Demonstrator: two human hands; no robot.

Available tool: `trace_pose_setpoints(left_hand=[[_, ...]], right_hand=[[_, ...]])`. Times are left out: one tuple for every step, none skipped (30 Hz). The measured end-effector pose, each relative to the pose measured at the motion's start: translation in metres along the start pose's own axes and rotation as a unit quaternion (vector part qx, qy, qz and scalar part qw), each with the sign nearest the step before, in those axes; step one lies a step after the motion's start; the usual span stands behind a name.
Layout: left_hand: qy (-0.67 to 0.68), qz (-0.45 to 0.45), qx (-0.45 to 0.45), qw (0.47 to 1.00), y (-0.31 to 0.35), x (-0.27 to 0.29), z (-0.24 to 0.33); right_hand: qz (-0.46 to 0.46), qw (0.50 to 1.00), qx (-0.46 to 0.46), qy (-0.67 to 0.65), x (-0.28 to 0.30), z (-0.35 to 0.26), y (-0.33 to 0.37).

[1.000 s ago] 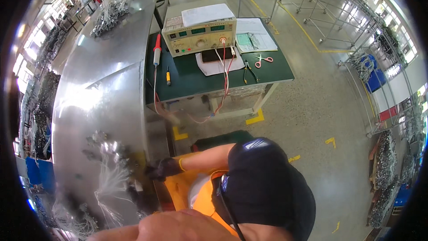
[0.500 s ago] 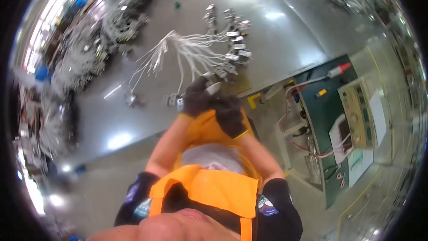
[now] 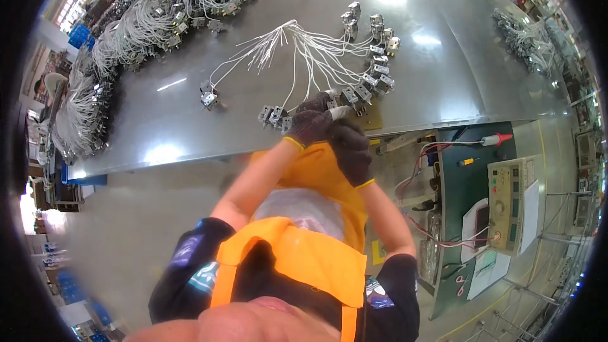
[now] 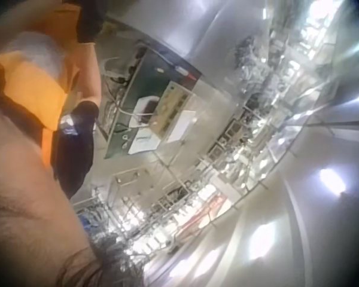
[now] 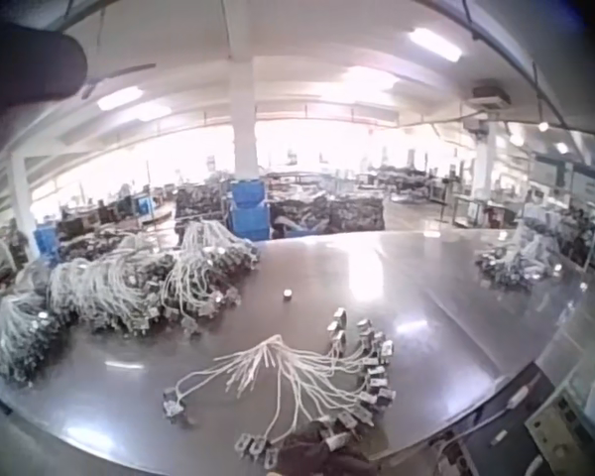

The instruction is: Inserting individual wire connectors from a harness into a testing or assembly fixture.

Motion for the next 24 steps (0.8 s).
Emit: trace_pose_setpoints(left_hand=[[0.056,0.003,0.086,0.995,0.002,0.001,-0.009],[0.057,0.007,0.087,0.995,0.002,-0.001,-0.018],[0.029,0.026,0.01,0.999,0.003,0.001,-0.011],[0.001,0.044,-0.068,0.997,0.006,0.003,-0.004],[0.002,0.045,-0.064,0.997,0.006,0.002,-0.01],[-0.003,0.004,-0.049,0.999,0.006,0.002,0.004],[-0.009,-0.029,-0.035,0.999,0.006,0.003,0.01],[-0.008,-0.03,-0.031,0.999,0.009,-0.002,0.005],[0.04,0.006,0.033,0.999,0.01,-0.002,-0.012],[0.091,0.039,0.093,0.991,0.009,-0.004,-0.027],[0.091,0.044,0.095,0.99,0.008,-0.008,-0.034],[0.124,0.047,0.081,0.988,0.009,-0.013,-0.037],[0.155,0.049,0.071,0.984,0.013,-0.014,-0.035],[0.154,0.049,0.078,0.984,0.015,-0.017,-0.037],[0.208,0.061,0.117,0.969,0.015,-0.015,-0.035],[0.26,0.069,0.156,0.95,0.015,-0.014,-0.031],[0.203,0.046,0.16,0.965,0.014,-0.004,-0.017],[0.2,0.04,0.167,0.965,0.022,0.009,-0.001],[0.154,0.017,0.143,0.978,0.033,0.019,0.021],[0.106,-0.002,0.116,0.988,0.044,0.029,0.032],[-0.003,0.021,-0.054,0.998,0.053,0.045,0.048],[-0.084,-0.001,-0.177,0.981,0.053,0.064,0.061],[-0.164,-0.021,-0.295,0.941,0.054,0.083,0.073],[-0.211,-0.026,-0.306,0.928,0.047,0.099,0.071]], right_hand=[[0.026,0.988,-0.117,-0.094,0.001,0.012,0.006],[0.051,0.954,-0.232,-0.185,-0.002,0.026,0.013],[0.049,0.953,-0.234,-0.184,-0.004,0.024,0.015],[0.06,0.948,-0.247,-0.194,-0.005,0.025,0.017],[0.07,0.941,-0.26,-0.203,-0.006,0.026,0.02],[0.088,0.933,-0.278,-0.21,-0.005,0.028,0.027],[0.1,0.926,-0.292,-0.219,-0.006,0.029,0.03],[0.112,0.918,-0.305,-0.228,-0.008,0.03,0.033],[0.117,0.911,-0.316,-0.237,-0.01,0.031,0.031],[0.125,0.905,-0.325,-0.246,-0.01,0.033,0.027],[0.133,0.898,-0.335,-0.254,-0.01,0.036,0.023],[0.132,0.897,-0.337,-0.254,-0.009,0.042,0.021],[0.066,0.861,-0.351,-0.363,-0.024,0.05,0.023],[0.0,0.809,-0.359,-0.466,-0.036,0.056,0.025],[-0.06,0.741,-0.362,-0.563,-0.047,0.058,0.031],[-0.113,0.661,-0.355,-0.651,-0.054,0.057,0.039],[-0.161,0.571,-0.341,-0.729,-0.059,0.048,0.049],[-0.154,0.567,-0.344,-0.733,-0.061,0.045,0.056],[-0.035,0.738,-0.364,-0.567,-0.049,0.066,0.06],[0.08,0.857,-0.358,-0.362,-0.025,0.074,0.06],[0.084,0.856,-0.36,-0.362,-0.026,0.058,0.056],[0.117,0.825,-0.382,-0.398,-0.024,0.04,0.051],[0.148,0.791,-0.405,-0.434,-0.024,0.032,0.054],[0.1,0.812,-0.391,-0.422,-0.026,0.036,0.059]])
Point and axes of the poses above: each hand's wrist, its own y-axis away from the middle knuckle, its own x-axis out of the back of the hand, z = x × y, the point moved 8 cm from there along -y, towards the middle knuckle, and after that the axes turned 5 degrees about z, right-handed, at the moved point
